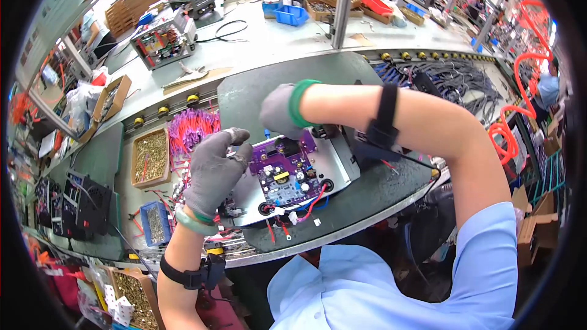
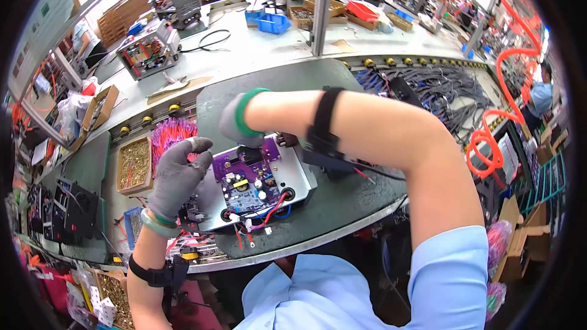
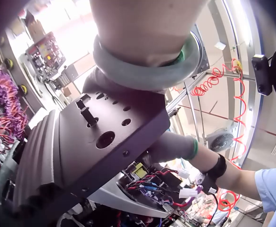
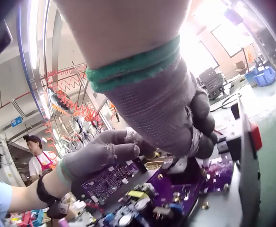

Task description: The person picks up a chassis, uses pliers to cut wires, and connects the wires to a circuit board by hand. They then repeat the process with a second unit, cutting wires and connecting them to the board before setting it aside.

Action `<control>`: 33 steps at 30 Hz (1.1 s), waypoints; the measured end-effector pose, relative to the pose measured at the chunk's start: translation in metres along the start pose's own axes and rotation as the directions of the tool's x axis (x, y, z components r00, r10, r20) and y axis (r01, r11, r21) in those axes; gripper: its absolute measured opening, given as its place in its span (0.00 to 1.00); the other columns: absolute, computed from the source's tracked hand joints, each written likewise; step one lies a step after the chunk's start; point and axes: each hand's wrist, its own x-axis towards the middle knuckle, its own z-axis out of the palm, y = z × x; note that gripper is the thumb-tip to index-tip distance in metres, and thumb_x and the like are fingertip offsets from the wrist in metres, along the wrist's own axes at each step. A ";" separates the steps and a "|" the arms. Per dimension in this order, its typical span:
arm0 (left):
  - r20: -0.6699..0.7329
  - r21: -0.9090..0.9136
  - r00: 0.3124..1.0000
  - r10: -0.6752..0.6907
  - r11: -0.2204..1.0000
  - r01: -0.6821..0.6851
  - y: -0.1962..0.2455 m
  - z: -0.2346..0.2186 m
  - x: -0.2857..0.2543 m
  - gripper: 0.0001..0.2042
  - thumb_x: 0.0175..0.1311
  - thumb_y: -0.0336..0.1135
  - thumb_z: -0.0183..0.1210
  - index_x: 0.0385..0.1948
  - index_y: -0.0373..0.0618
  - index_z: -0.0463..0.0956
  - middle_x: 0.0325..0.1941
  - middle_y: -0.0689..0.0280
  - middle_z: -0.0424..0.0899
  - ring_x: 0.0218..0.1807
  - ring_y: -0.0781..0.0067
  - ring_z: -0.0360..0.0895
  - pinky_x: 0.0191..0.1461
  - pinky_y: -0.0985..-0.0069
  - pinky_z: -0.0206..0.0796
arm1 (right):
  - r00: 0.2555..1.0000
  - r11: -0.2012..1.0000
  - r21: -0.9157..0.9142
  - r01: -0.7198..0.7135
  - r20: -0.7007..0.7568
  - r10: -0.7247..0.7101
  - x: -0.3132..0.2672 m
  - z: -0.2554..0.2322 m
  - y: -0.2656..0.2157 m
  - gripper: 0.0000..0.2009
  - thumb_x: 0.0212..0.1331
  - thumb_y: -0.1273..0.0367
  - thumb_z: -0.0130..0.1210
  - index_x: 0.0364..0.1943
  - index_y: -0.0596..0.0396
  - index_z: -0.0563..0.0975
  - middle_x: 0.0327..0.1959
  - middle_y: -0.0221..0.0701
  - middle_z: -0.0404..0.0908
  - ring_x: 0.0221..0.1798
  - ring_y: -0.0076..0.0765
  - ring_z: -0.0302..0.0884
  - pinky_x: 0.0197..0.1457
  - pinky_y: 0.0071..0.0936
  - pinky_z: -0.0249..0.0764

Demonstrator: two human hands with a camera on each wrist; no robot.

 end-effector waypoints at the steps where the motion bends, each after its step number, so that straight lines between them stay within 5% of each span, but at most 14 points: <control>1: -0.019 -0.041 0.999 -0.049 0.998 0.048 0.003 0.000 -0.001 0.12 0.65 0.31 0.64 0.48 0.39 0.84 0.40 0.60 0.87 0.36 0.74 0.83 0.41 0.75 0.75 | 0.995 0.999 -0.022 0.032 0.094 -0.030 0.007 -0.002 0.004 0.08 0.46 0.70 0.66 0.32 0.55 0.88 0.32 0.40 0.88 0.38 0.47 0.87 0.43 0.43 0.82; 4: -0.023 -0.077 0.995 -0.094 0.993 0.092 0.003 0.000 0.000 0.12 0.65 0.32 0.64 0.46 0.38 0.85 0.40 0.55 0.88 0.37 0.70 0.85 0.42 0.73 0.76 | 0.990 0.998 0.015 0.053 0.129 -0.055 0.016 0.004 0.012 0.08 0.46 0.69 0.66 0.32 0.55 0.88 0.32 0.41 0.88 0.36 0.46 0.86 0.43 0.42 0.81; 6: 0.019 -0.083 0.994 -0.103 0.991 0.105 0.007 -0.003 0.001 0.12 0.68 0.32 0.63 0.49 0.38 0.83 0.37 0.67 0.86 0.32 0.83 0.78 0.38 0.80 0.73 | 0.996 0.973 0.230 0.017 0.082 -0.037 0.009 0.017 0.027 0.07 0.48 0.69 0.65 0.32 0.54 0.87 0.31 0.38 0.87 0.37 0.44 0.86 0.43 0.40 0.80; 8: 0.012 -0.084 0.997 -0.079 0.993 0.080 0.004 -0.002 0.000 0.12 0.69 0.33 0.63 0.50 0.38 0.83 0.37 0.66 0.86 0.33 0.83 0.77 0.39 0.81 0.72 | 0.975 0.900 0.435 -0.033 -0.182 0.124 -0.019 0.042 0.027 0.07 0.50 0.69 0.66 0.34 0.50 0.86 0.35 0.36 0.87 0.40 0.42 0.86 0.43 0.40 0.79; 10: 0.070 -0.032 0.982 -0.173 0.984 0.176 0.012 -0.007 0.001 0.13 0.69 0.33 0.63 0.51 0.38 0.82 0.38 0.67 0.86 0.33 0.83 0.77 0.39 0.81 0.72 | 0.814 0.967 0.250 -0.057 -0.549 0.190 -0.043 0.071 0.003 0.11 0.51 0.67 0.66 0.40 0.44 0.85 0.40 0.34 0.85 0.41 0.41 0.85 0.44 0.41 0.79; 12: 0.044 0.002 0.992 -0.117 0.993 0.117 0.005 -0.006 0.001 0.14 0.69 0.33 0.63 0.51 0.38 0.82 0.38 0.66 0.86 0.33 0.82 0.78 0.40 0.80 0.73 | 0.548 0.934 0.294 0.204 -0.825 0.140 -0.086 0.082 -0.027 0.06 0.57 0.71 0.58 0.37 0.46 0.83 0.36 0.32 0.83 0.41 0.42 0.85 0.47 0.41 0.81; 14: 0.050 0.074 0.997 -0.059 0.996 0.055 0.006 -0.006 0.001 0.14 0.68 0.33 0.63 0.52 0.38 0.82 0.39 0.63 0.87 0.34 0.78 0.80 0.42 0.77 0.73 | 0.576 0.934 0.254 0.250 -0.815 0.067 -0.113 0.096 -0.060 0.06 0.56 0.68 0.59 0.37 0.45 0.83 0.38 0.29 0.82 0.43 0.39 0.83 0.49 0.39 0.79; 18: 0.007 0.230 0.990 0.142 0.963 -0.140 0.011 -0.003 0.000 0.13 0.67 0.31 0.62 0.50 0.39 0.83 0.38 0.59 0.87 0.34 0.73 0.81 0.43 0.74 0.74 | 0.405 0.989 0.125 0.078 -0.910 0.083 -0.102 0.127 -0.105 0.06 0.51 0.63 0.60 0.32 0.44 0.82 0.37 0.25 0.76 0.45 0.34 0.78 0.53 0.37 0.74; 20: 0.028 0.465 0.827 0.561 0.726 -0.507 0.032 -0.003 -0.006 0.11 0.66 0.28 0.60 0.48 0.40 0.83 0.37 0.57 0.85 0.33 0.65 0.81 0.42 0.70 0.74 | 0.378 0.995 0.071 0.066 -0.925 0.041 -0.096 0.127 -0.115 0.05 0.47 0.65 0.60 0.29 0.45 0.80 0.35 0.25 0.74 0.44 0.32 0.77 0.52 0.36 0.73; 21: 0.071 0.270 0.881 0.469 0.841 -0.469 0.051 -0.003 -0.019 0.12 0.64 0.24 0.59 0.48 0.42 0.83 0.34 0.57 0.83 0.33 0.60 0.80 0.40 0.68 0.73 | 0.479 0.997 0.055 0.047 -0.877 0.026 -0.097 0.128 -0.121 0.07 0.50 0.66 0.60 0.34 0.40 0.82 0.37 0.20 0.75 0.43 0.27 0.77 0.55 0.32 0.72; 24: 0.155 0.004 0.855 0.495 0.865 -0.502 0.064 0.010 -0.055 0.16 0.60 0.26 0.61 0.52 0.43 0.81 0.32 0.60 0.83 0.38 0.57 0.81 0.42 0.64 0.73 | 0.387 0.986 0.082 0.144 -0.922 0.020 -0.094 0.127 -0.112 0.07 0.50 0.66 0.59 0.35 0.40 0.82 0.36 0.21 0.74 0.44 0.28 0.78 0.56 0.33 0.72; 25: 0.147 0.012 0.855 0.497 0.864 -0.504 0.067 0.005 -0.066 0.16 0.60 0.26 0.61 0.52 0.43 0.81 0.32 0.60 0.83 0.38 0.57 0.81 0.42 0.64 0.73 | 0.462 0.969 0.160 0.188 -0.885 0.057 -0.106 0.123 -0.105 0.07 0.50 0.68 0.63 0.35 0.39 0.83 0.34 0.21 0.78 0.42 0.29 0.80 0.57 0.35 0.72; 29: 0.408 0.270 0.829 0.382 0.817 -0.510 0.067 -0.007 -0.087 0.13 0.60 0.37 0.63 0.45 0.46 0.84 0.33 0.60 0.85 0.43 0.56 0.83 0.51 0.61 0.72 | 0.373 0.755 0.569 0.327 -0.812 0.450 -0.123 0.125 -0.071 0.05 0.50 0.70 0.68 0.31 0.44 0.84 0.28 0.27 0.85 0.35 0.35 0.84 0.60 0.35 0.71; 33: 0.531 0.318 0.820 0.215 0.846 -0.428 0.107 -0.013 -0.067 0.15 0.57 0.43 0.67 0.42 0.46 0.86 0.29 0.58 0.85 0.39 0.55 0.84 0.47 0.61 0.74 | 0.362 0.656 0.663 0.361 -0.747 0.557 -0.106 0.118 -0.062 0.06 0.50 0.70 0.68 0.33 0.50 0.85 0.27 0.30 0.85 0.33 0.38 0.83 0.60 0.34 0.70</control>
